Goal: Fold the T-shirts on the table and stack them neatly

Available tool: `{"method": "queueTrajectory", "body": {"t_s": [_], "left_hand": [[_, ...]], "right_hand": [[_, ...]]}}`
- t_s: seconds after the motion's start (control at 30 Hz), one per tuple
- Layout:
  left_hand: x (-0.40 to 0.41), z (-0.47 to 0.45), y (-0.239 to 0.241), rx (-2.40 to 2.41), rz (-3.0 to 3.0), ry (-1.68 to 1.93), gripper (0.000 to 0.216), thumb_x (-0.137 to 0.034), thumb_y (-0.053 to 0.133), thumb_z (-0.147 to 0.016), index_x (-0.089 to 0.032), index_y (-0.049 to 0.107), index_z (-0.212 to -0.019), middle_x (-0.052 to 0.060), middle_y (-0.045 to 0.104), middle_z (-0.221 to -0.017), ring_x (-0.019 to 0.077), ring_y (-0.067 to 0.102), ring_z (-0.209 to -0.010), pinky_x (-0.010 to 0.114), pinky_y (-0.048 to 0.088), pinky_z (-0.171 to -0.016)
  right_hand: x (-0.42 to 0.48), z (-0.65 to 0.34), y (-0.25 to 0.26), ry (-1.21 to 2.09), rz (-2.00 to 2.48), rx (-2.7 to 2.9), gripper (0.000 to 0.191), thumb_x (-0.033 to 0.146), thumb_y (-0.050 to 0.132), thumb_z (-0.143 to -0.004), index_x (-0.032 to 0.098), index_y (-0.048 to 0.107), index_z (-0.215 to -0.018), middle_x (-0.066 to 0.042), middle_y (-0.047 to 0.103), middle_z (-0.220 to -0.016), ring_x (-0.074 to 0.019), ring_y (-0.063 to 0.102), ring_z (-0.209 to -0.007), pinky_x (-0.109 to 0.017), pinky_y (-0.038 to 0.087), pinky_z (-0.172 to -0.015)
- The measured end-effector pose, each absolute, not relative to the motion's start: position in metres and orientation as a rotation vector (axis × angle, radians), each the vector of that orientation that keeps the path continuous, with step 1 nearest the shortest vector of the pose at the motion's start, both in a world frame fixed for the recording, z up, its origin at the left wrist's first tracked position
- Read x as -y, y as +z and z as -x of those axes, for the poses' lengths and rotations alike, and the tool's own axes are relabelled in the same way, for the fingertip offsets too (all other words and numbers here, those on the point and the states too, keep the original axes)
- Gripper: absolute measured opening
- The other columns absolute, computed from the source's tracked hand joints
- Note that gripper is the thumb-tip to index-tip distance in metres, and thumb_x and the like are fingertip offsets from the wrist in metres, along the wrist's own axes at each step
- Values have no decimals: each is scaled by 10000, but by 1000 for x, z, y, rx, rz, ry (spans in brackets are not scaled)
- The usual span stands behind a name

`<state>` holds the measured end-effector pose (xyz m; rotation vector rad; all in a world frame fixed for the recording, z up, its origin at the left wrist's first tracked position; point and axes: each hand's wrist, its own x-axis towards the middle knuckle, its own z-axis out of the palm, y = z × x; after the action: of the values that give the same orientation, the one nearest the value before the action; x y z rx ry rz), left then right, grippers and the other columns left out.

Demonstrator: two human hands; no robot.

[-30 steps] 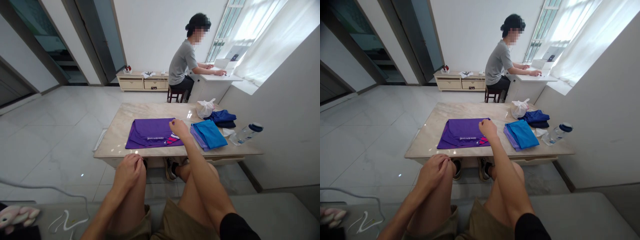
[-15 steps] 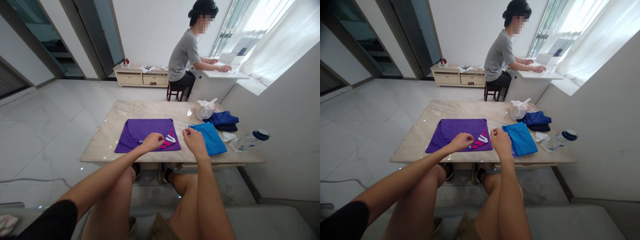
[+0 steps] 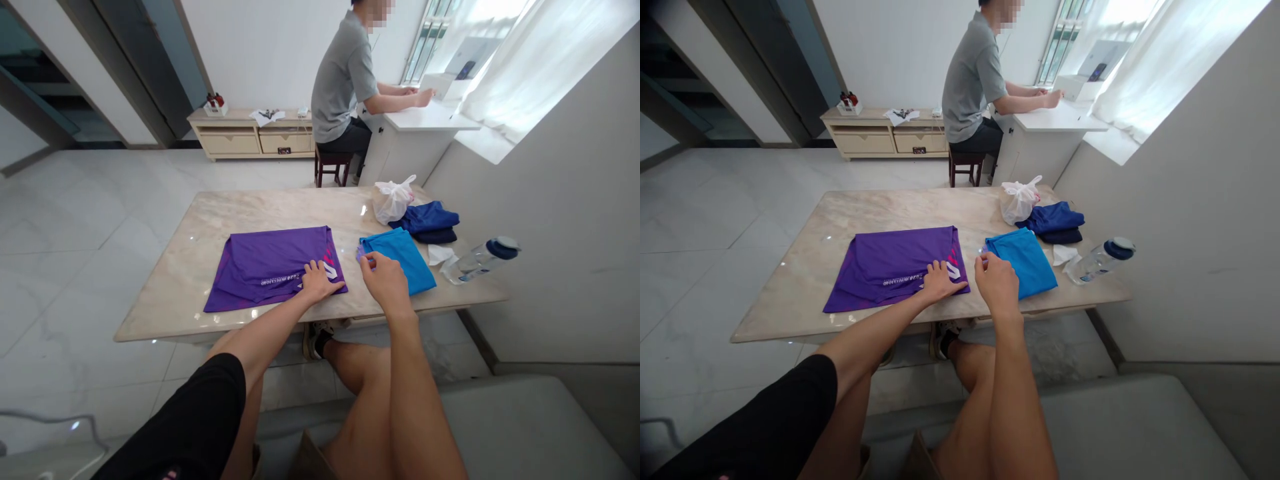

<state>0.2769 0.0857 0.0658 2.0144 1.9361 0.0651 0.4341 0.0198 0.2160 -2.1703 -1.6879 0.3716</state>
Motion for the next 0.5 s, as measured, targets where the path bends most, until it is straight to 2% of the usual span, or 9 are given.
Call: {"method": "queueTrajectory", "body": {"t_s": [0.13, 0.23, 0.4, 0.5], "left_hand": [[-80, -297, 63, -1850, -2175, 89, 1034, -838, 675, -881, -113, 512, -1601, 282, 496, -1650, 471, 480, -1466, 548, 420, -1212], [-77, -308, 66, -1892, -2096, 61, 987, -804, 660, -916, -85, 525, -1579, 303, 520, -1625, 460, 501, -1446, 558, 427, -1198], [-77, -307, 75, -1800, -1958, 52, 516, -413, 587, -1037, -178, 649, -1492, 219, 559, -1644, 432, 504, -1498, 559, 450, -1191], [-79, -298, 81, -1774, -1879, 56, 418, -295, 551, -1030, -164, 741, -1379, 218, 658, -1551, 398, 607, -1438, 496, 492, -1159]], "right_hand": [[-23, -439, 212, 366, 2207, 1705, 292, 350, 553, -1125, 230, 809, -1196, -108, 848, -1126, -278, 786, -1064, -313, 541, -881], [-23, -438, 209, 398, 2228, 1727, 296, 370, 560, -1122, 238, 807, -1216, -109, 846, -1134, -284, 785, -1086, -319, 549, -901], [-28, -443, 196, 401, 2401, 1638, 358, 392, 539, -1118, 206, 813, -1255, -166, 830, -1183, -325, 780, -1153, -370, 566, -966], [-36, -449, 180, 445, 2475, 1566, 378, 375, 534, -1110, 188, 823, -1265, -191, 823, -1195, -323, 785, -1139, -365, 576, -950]]}}
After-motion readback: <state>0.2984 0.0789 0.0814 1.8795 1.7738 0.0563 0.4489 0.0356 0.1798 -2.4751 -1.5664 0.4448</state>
